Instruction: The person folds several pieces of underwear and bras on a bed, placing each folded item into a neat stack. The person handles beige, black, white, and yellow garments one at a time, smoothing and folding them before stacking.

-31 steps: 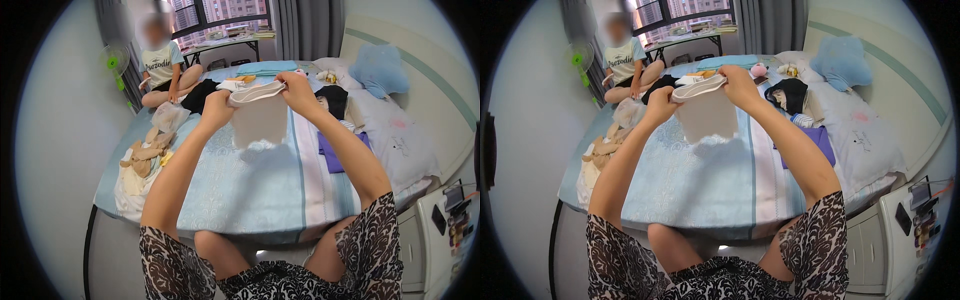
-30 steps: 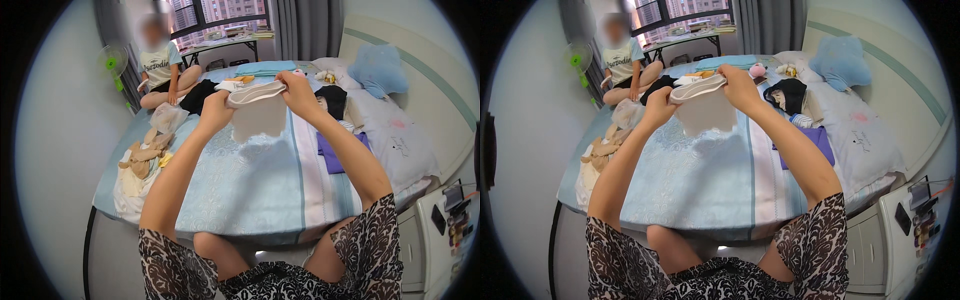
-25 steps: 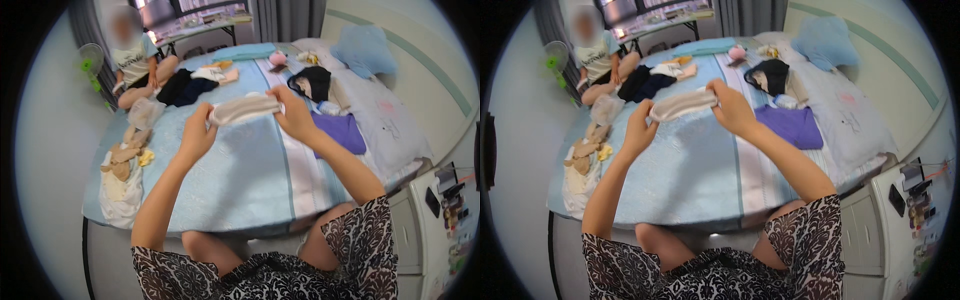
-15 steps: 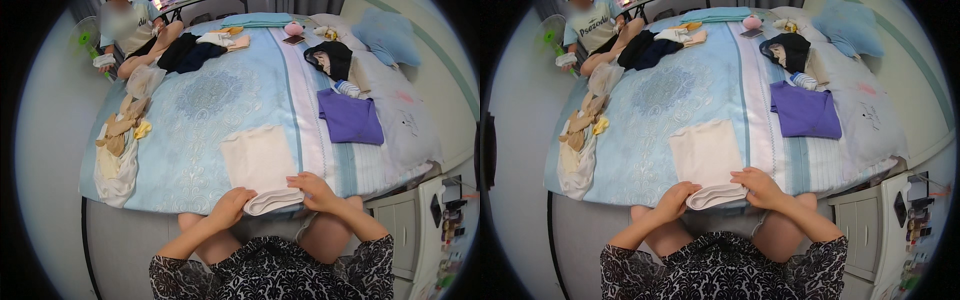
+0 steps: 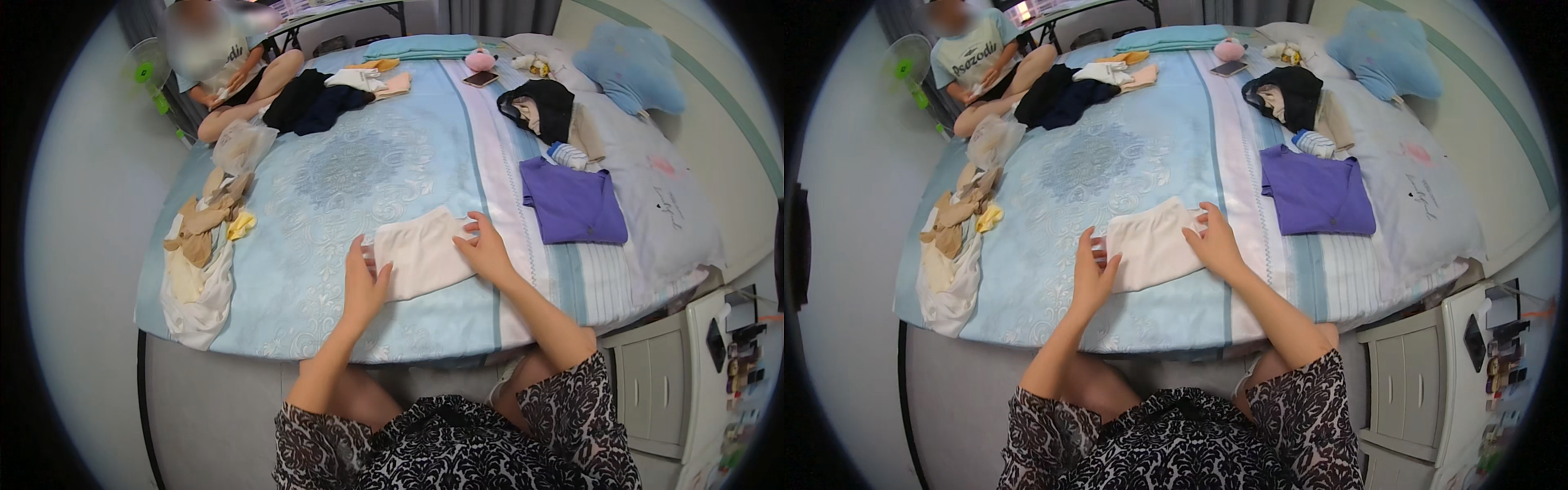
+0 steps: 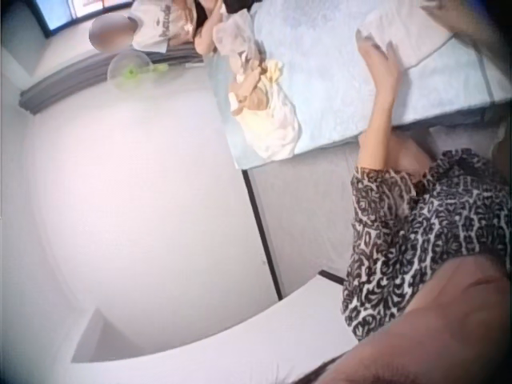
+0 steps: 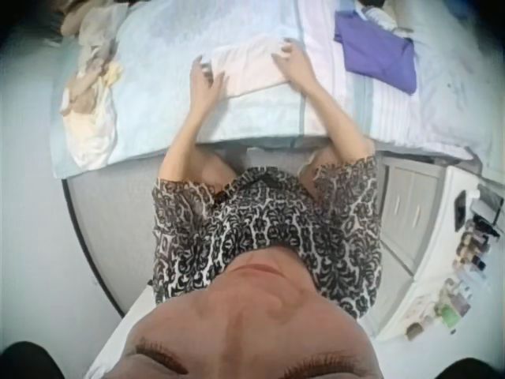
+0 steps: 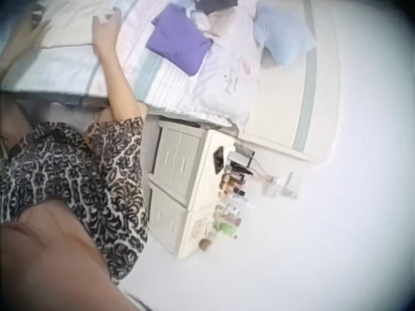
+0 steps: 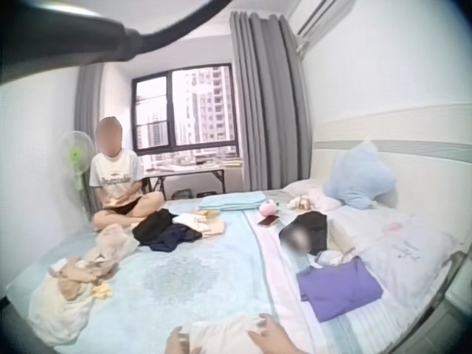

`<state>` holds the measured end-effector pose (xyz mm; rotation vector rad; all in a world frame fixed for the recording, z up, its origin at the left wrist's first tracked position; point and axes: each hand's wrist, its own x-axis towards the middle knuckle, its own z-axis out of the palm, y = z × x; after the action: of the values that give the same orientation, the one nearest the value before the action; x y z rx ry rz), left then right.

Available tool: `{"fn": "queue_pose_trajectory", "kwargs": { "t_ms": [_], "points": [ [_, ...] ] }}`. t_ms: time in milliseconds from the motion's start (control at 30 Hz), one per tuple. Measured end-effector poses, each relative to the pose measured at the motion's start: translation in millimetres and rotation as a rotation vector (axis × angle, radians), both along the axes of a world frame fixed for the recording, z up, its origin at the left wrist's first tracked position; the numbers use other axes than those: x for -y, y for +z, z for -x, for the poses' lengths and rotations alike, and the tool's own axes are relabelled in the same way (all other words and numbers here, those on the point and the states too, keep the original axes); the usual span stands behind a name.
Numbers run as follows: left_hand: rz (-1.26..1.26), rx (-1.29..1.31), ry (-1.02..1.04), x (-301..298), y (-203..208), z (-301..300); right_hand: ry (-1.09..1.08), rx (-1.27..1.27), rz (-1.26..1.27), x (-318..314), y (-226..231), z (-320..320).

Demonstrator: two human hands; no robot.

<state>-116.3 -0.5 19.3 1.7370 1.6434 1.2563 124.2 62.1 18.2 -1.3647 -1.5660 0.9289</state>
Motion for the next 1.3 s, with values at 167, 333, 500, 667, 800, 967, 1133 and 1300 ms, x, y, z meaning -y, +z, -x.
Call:
{"fn": "queue_pose_trajectory", "kwargs": {
  "t_ms": [167, 333, 500, 667, 800, 967, 1133, 1300],
  "points": [
    [-0.109, -0.172, 0.247, 5.4, -47.2, 8.3, 0.076, 0.630, 0.006, 7.1, 15.7, -4.2],
    [-0.007, 0.547, 0.215, -11.4, -42.4, 2.7, 0.042, 0.377, 0.067, -11.4, 19.4, 11.3],
    [-0.087, 0.512, 0.170, -9.6, -48.0, 3.5, -0.022, 0.060, -0.062, -40.0, -12.4, 37.5],
    [-0.171, 0.566, 0.093, -0.3, -48.9, -2.8, -0.011, -0.005, -0.159, -62.5, 37.1, 40.2],
    [-0.201, 0.585, 0.091, 7.9, -42.2, -2.0, -0.021, 0.023, -0.270, -83.0, 104.7, 12.5],
    [-0.231, 0.538, 0.064, 8.9, -45.3, -5.3, -0.172, 0.164, -0.318, -135.1, 117.8, -64.9],
    [-0.244, 0.563, 0.086, 16.0, -37.3, -3.2, -0.208, -0.378, -0.063, -120.7, 122.2, -167.6],
    [-0.225, 0.492, 0.048, 7.3, -38.4, -20.8, -0.595, 0.105, 0.001, -114.6, 36.6, -317.2]
  ]
}}
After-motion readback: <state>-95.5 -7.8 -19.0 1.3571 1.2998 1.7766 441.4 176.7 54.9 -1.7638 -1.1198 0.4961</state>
